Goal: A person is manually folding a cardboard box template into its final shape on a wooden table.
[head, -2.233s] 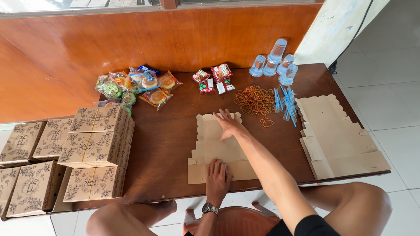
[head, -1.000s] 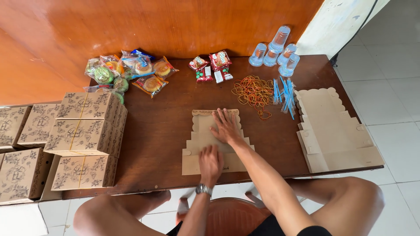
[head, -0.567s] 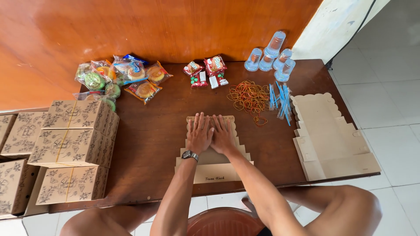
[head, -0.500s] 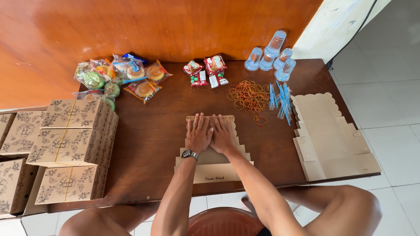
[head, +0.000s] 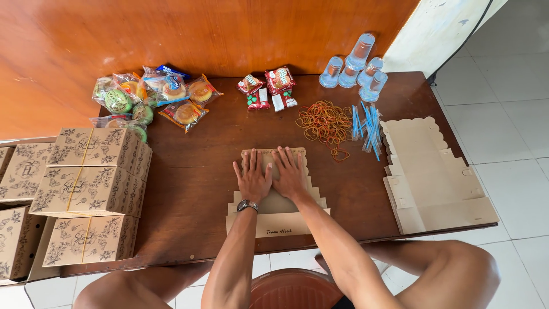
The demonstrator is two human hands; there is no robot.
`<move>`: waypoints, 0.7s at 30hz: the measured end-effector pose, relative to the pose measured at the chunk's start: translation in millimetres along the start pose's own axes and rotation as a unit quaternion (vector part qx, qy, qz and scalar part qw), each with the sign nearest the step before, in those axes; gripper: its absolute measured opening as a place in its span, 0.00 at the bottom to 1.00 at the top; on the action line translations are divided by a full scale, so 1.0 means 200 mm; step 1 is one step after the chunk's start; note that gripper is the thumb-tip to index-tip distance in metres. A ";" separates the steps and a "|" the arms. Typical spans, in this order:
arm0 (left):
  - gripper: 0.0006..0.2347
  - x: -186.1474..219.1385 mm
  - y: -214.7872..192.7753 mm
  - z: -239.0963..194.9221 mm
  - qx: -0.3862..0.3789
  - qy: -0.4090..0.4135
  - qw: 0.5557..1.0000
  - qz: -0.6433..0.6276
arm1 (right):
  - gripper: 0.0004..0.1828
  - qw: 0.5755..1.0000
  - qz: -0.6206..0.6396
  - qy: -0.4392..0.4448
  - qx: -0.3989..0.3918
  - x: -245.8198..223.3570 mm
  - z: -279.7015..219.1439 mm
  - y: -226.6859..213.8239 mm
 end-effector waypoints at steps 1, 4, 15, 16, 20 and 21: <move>0.28 0.00 0.00 0.00 -0.001 0.000 1.000 0.001 | 0.43 1.000 0.001 0.001 -0.001 0.00 0.00 0.01; 0.29 0.02 0.01 -0.01 -0.006 -0.013 1.000 -0.002 | 0.48 0.998 0.016 0.051 0.024 0.02 -0.01 0.01; 0.29 0.03 -0.01 -0.03 0.050 -0.040 0.998 0.010 | 0.57 0.986 -0.001 0.118 0.116 -0.02 -0.04 -0.15; 0.29 0.02 -0.01 -0.02 0.049 -0.040 0.998 0.010 | 0.57 0.986 -0.001 0.119 0.115 0.01 -0.03 -0.15; 0.28 0.01 -0.03 0.02 0.022 -0.040 0.998 0.038 | 0.39 0.983 -0.032 0.054 0.174 0.17 0.05 -0.04; 0.28 0.00 -0.05 0.04 -0.002 -0.035 0.999 0.036 | 0.32 0.976 -0.047 0.035 0.210 0.23 0.10 0.01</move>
Point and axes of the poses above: each hand's wrist, its own z-axis towards the middle knuckle, its own y-axis out of the palm, x = y × z, the point moved 5 cm from there along z, towards the middle knuckle, and after that the axes turned 3 degrees about z, right-handed, at the moved point
